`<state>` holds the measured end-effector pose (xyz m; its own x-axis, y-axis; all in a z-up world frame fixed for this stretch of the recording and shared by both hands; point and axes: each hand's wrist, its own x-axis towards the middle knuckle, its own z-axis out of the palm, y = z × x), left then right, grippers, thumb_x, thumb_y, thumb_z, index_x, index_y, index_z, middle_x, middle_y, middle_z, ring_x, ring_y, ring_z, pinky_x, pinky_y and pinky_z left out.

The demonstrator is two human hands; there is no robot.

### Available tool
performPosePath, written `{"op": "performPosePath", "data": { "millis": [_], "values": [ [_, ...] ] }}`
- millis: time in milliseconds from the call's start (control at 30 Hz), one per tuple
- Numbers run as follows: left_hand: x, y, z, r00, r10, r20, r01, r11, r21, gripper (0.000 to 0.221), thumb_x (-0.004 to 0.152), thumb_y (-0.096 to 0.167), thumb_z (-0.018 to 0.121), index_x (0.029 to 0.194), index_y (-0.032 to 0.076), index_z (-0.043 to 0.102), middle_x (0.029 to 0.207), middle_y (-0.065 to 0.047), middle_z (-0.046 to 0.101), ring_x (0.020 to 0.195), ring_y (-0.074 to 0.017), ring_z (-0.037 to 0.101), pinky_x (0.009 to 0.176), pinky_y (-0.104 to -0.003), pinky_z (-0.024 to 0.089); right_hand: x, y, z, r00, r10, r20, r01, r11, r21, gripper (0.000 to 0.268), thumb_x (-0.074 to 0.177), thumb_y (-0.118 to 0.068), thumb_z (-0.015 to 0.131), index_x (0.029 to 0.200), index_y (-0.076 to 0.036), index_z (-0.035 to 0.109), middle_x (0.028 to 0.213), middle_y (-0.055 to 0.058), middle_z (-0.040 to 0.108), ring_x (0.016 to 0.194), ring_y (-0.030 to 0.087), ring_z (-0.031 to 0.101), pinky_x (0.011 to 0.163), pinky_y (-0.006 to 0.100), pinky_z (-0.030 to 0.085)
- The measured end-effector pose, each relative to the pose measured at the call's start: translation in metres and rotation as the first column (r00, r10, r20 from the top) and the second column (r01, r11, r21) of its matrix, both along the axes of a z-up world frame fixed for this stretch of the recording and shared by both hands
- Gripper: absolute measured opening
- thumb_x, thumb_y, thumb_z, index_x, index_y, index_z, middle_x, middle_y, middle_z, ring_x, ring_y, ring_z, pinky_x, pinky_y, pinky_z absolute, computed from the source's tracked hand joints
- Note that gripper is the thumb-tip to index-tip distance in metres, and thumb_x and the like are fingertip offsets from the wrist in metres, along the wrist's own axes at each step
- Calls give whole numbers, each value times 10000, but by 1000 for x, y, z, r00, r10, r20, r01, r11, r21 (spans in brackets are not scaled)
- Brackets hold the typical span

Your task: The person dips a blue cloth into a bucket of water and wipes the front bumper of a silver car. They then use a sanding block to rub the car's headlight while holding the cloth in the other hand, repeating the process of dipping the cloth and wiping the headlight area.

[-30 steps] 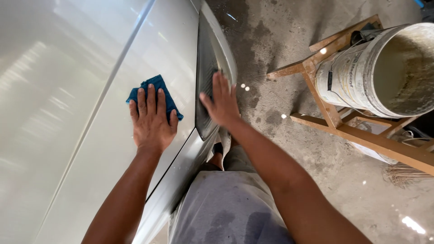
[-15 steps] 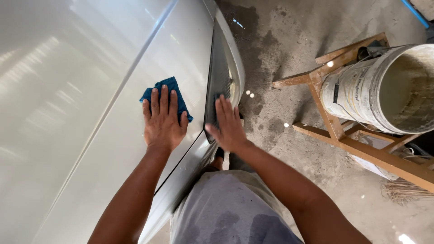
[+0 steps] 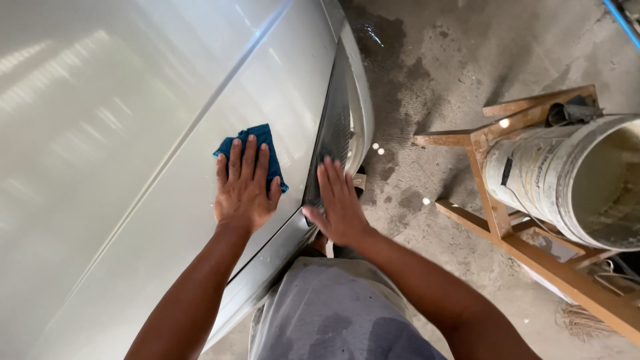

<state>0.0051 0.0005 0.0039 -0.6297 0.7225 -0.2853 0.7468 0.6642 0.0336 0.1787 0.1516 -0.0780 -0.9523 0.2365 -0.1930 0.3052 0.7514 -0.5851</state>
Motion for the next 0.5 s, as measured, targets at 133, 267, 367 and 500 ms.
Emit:
{"op": "performPosePath", "data": {
  "millis": [133, 267, 367, 500],
  "values": [
    [1, 3, -4, 1000, 7, 17, -7, 1000, -3, 727, 987, 481, 362, 1608, 116, 267, 1696, -112, 159, 1567, -318, 61, 1242, -549, 42, -12, 17, -16, 998, 59, 24, -58, 997, -50, 935, 1039, -738, 101, 1641, -39, -49, 1736, 218, -30, 1630, 414, -2, 1289, 595, 19],
    [1, 3, -4, 1000, 28, 13, -28, 1000, -12, 727, 983, 487, 359, 1605, 123, 257, 1693, -106, 139, 1562, -318, 58, 1236, -540, 37, -86, 82, -51, 973, -211, 92, 216, 975, -47, 1014, 935, -794, 67, 1653, -82, -12, 1746, 177, -24, 1615, 362, 19, 1269, 601, -1],
    [1, 3, -4, 999, 35, 23, -35, 999, -23, 732, 978, 494, 358, 1606, 132, 250, 1691, -96, 125, 1557, -313, 58, 1238, -534, 34, -121, 124, -67, 924, -320, 211, 357, 918, -173, 1098, 858, -856, 54, 1649, -97, -4, 1747, 141, -2, 1614, 328, 48, 1268, 596, -7],
    [0, 4, -4, 998, 41, 37, -40, 999, -22, 732, 982, 498, 359, 1608, 135, 245, 1696, -84, 127, 1559, -307, 65, 1241, -528, 40, -95, 104, -57, 977, -205, 66, 209, 975, -72, 1146, 901, -876, 99, 1635, -6, -35, 1723, 255, -32, 1601, 413, 34, 1274, 572, 31]
  ]
}}
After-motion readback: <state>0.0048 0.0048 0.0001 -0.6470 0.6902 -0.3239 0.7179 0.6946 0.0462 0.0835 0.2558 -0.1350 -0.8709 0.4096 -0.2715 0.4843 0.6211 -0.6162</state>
